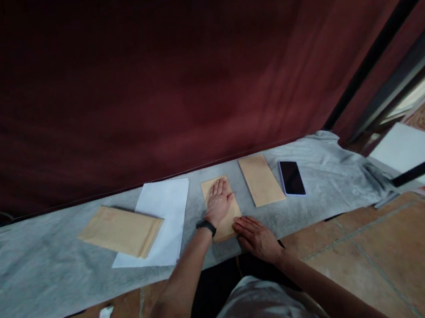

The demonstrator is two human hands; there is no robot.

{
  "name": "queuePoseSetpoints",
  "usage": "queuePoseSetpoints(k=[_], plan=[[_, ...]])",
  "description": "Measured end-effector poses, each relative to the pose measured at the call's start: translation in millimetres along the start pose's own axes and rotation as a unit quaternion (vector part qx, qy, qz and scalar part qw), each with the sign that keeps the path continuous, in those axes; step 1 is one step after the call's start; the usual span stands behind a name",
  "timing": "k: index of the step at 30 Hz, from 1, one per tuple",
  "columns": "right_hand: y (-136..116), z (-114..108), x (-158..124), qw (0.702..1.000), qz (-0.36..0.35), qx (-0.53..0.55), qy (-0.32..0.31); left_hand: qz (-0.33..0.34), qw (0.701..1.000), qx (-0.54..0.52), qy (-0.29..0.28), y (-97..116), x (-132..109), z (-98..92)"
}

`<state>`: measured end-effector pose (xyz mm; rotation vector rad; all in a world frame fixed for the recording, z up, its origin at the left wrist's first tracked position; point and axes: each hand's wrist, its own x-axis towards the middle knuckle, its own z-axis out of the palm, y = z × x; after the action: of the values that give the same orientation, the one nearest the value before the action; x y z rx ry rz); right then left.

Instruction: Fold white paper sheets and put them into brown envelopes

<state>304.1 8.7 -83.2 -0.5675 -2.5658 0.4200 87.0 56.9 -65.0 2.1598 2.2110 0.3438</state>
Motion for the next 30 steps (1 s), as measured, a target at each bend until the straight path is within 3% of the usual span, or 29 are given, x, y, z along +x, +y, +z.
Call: queuePoseSetpoints(k=[3, 7, 12, 18, 23, 30], plan=[[-1, -1, 1, 1.000, 0.007, 0.008, 0.002, -0.010, 1.000, 0.005, 0.004, -3, 13, 8.5], [-2, -4, 3, 1.000, 0.018, 0.020, 0.002, 0.023, 1.000, 0.011, -0.003, 0, -1, 13.3], [-1, -5, 7, 0.999, 0.028, 0.035, 0.001, 0.075, 0.997, -0.005, -0.020, 9, -47, 11.1], [3, 4, 9, 0.997, 0.054, 0.042, 0.027, 0.098, 0.993, -0.071, -0.006, 8, -115, -6.6], [4, 7, 13, 0.993, 0.099, 0.053, 0.029, 0.060, 0.992, -0.110, 0.026, 10, -146, -15.8], [-8, 4, 14, 0.992, 0.122, 0.025, 0.011, -0.011, 0.992, -0.105, 0.066, 28, -146, -11.8]])
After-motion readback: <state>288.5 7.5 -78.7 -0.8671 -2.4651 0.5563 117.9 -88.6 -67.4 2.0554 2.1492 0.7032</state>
